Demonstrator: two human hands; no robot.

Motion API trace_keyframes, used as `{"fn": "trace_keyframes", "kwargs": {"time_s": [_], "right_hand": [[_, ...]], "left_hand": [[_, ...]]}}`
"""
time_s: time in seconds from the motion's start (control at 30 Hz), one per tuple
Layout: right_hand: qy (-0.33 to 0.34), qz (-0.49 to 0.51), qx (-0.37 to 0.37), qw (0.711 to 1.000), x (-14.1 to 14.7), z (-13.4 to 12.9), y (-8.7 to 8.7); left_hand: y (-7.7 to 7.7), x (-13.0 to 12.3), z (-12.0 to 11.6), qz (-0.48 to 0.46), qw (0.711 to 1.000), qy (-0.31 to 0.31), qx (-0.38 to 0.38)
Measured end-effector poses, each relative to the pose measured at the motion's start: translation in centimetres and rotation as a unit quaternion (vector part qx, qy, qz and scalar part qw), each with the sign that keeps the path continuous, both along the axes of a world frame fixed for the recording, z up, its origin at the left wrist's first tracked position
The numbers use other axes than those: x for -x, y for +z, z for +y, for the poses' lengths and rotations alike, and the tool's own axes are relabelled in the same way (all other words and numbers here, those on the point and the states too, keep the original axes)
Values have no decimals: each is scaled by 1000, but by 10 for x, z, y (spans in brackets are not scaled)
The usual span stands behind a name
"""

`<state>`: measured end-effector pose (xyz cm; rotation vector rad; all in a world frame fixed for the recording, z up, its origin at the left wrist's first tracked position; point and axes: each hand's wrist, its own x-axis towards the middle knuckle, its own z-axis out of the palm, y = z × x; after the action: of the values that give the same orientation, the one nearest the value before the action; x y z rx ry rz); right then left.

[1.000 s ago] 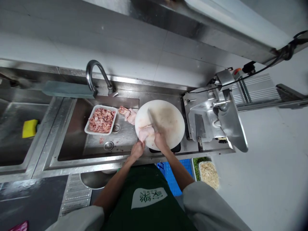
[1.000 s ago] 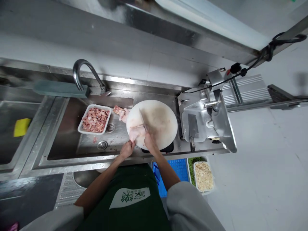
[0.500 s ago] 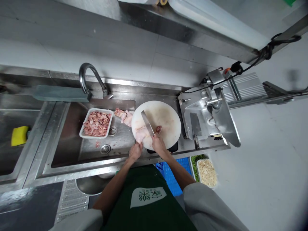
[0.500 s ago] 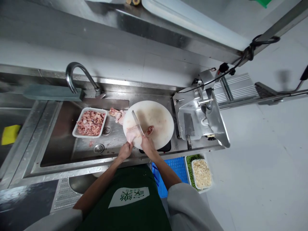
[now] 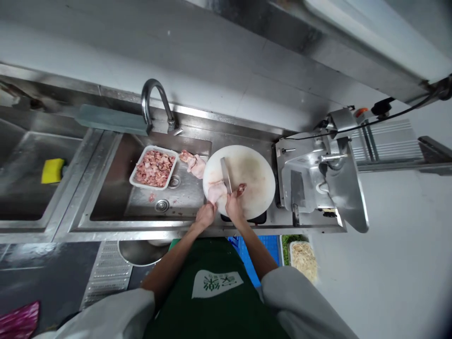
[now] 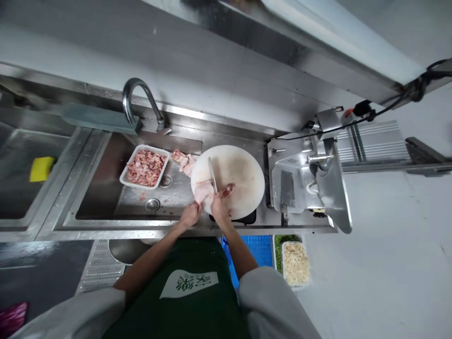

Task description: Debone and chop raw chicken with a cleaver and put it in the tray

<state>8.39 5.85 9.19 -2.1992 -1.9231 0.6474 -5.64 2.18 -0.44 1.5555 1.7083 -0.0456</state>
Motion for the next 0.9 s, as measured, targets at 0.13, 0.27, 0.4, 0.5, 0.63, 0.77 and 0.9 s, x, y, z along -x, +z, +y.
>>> {"fn": "trace_keyframes", "kwargs": {"time_s": [0.13, 0.27, 0.4, 0.5, 0.63, 0.77, 0.9], "right_hand": [[22, -18, 96, 995, 5, -4, -38], [37, 15, 80, 996, -19, -33, -53], [29, -3, 60, 998, -31, -75, -55], [19, -42, 53, 998, -29, -79, -41], [13, -57, 20, 998, -23, -65, -23], [22, -61, 26, 998, -19, -60, -27], [36, -69, 42, 996, -26, -57, -19]], "left_hand": [[0, -1, 0, 2, 1000, -2, -4], [-5, -2, -2, -15, 1000, 18, -9], [-14, 7, -10, -128, 989, 65, -39], [-23, 15, -18, -216, 970, 98, -55], [-32, 20, -25, -236, 963, 116, -51], [-33, 19, -25, -232, 963, 119, -60], [-33, 18, -25, -227, 965, 111, -73]]}}
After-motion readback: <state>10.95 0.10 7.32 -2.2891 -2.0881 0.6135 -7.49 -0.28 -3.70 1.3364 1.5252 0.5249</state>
